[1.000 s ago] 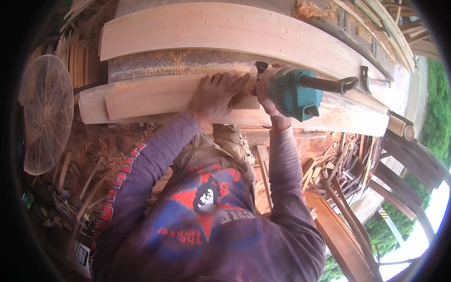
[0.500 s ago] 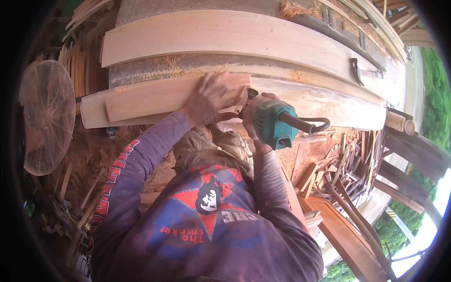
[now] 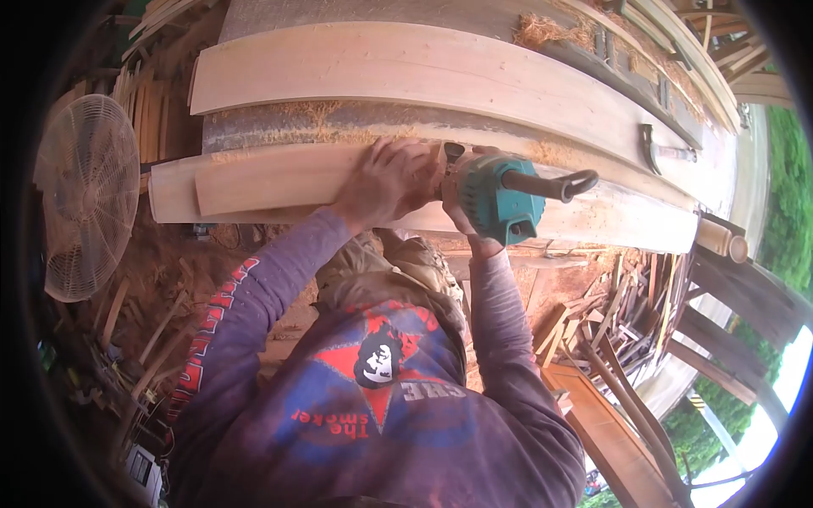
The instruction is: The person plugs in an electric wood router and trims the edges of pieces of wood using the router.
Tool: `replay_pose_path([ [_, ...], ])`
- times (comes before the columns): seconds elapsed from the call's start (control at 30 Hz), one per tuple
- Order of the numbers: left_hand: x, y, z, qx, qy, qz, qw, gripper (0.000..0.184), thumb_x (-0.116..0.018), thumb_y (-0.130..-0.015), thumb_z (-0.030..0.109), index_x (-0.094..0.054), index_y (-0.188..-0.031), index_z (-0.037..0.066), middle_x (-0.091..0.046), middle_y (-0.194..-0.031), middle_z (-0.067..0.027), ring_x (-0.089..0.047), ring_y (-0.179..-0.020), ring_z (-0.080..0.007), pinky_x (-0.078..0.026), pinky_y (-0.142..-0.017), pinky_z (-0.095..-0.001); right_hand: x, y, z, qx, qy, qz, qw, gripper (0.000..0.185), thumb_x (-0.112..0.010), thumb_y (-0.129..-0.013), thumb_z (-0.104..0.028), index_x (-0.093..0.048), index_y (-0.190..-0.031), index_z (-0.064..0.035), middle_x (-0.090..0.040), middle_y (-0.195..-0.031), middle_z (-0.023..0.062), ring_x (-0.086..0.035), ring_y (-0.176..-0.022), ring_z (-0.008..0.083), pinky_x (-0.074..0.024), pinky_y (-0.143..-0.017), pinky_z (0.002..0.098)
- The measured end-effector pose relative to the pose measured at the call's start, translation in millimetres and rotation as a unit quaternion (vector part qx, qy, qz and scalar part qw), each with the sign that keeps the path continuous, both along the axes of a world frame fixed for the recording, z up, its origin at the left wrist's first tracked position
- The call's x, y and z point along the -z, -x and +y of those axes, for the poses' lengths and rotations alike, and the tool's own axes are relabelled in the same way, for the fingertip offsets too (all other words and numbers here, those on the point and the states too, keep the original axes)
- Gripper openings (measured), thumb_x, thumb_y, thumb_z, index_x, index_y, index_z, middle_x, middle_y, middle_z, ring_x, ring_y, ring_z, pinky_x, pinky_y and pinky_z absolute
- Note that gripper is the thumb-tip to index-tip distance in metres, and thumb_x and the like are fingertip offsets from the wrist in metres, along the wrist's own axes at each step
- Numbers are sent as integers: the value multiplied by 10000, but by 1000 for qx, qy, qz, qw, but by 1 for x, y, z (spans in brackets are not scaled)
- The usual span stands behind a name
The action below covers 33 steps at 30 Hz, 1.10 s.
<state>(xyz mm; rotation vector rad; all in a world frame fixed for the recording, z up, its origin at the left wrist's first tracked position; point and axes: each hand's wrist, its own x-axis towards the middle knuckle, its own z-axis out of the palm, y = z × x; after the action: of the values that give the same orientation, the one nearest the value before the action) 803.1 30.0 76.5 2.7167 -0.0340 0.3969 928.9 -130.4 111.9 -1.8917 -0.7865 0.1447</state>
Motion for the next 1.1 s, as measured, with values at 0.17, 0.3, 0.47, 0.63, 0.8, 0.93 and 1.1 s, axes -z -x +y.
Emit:
replay_pose_path([
  [0.17, -19, -11, 1, -77, 69, 79, 992, 627, -734, -889, 264, -524, -1468, 146, -549, -1417, -75, -553, -1268, -282, -414, -1091, -436, -4, -43, 26, -154, -94, -165, 970, 294, -707, -808, 62, -700, -1075, -62, -689, -1110, 127, -648, -1022, 309, -504, -1005, 484],
  [0.3, -16, -12, -4, -96, 89, 59, 990, 542, -735, -893, 264, -585, -1400, 143, -589, -1359, -50, -571, -1234, -255, -429, -1046, -426, -3, -49, 30, -182, -96, -218, 954, 347, -718, -809, 76, -707, -1094, -123, -688, -1070, 117, -648, -979, 314, -517, -943, 487],
  [0.47, -15, -16, -7, -138, 96, 32, 985, 411, -719, -926, 280, -656, -1302, 125, -642, -1250, -56, -616, -1141, -251, -466, -983, -416, 4, -66, 37, -210, -98, -249, 940, 351, -758, -761, 25, -715, -1067, -141, -692, -1036, 102, -664, -943, 313, -550, -867, 478],
  [0.63, -11, -16, -9, -166, 95, -5, 981, 387, -711, -934, 299, -668, -1274, 118, -669, -1201, -64, -645, -1091, -268, -489, -953, -429, 1, -71, 44, -204, -74, -430, 876, 326, -757, -732, -62, -726, -1046, -145, -691, -1001, 88, -679, -908, 310, -573, -818, 471],
  [0.8, -11, -11, -9, -162, 107, -36, 980, 363, -705, -938, 313, -673, -1257, 143, -668, -1207, -58, -646, -1093, -263, -487, -958, -426, -1, -61, 36, -218, -70, -311, 922, 303, -738, -763, -50, -742, -1052, -140, -693, -1025, 110, -675, -935, 329, -562, -859, 491],
  [0.93, -8, -11, -10, -155, 107, -23, 982, 355, -705, -938, 325, -671, -1251, 161, -651, -1242, -45, -640, -1110, -253, -477, -961, -417, -3, -53, 35, -212, -71, -255, 941, 273, -743, -794, -37, -749, -1052, -129, -687, -1045, 130, -661, -977, 345, -546, -889, 504],
  [1.1, -10, -12, -7, -132, 98, 12, 986, 402, -689, -951, 362, -650, -1303, 172, -635, -1270, -44, -625, -1140, -248, -463, -970, -428, -15, -46, 38, -157, -66, -370, 913, 150, -732, -780, 62, -699, -913, 1, -697, -931, 104, -672, -901, 283, -553, -901, 464],
])
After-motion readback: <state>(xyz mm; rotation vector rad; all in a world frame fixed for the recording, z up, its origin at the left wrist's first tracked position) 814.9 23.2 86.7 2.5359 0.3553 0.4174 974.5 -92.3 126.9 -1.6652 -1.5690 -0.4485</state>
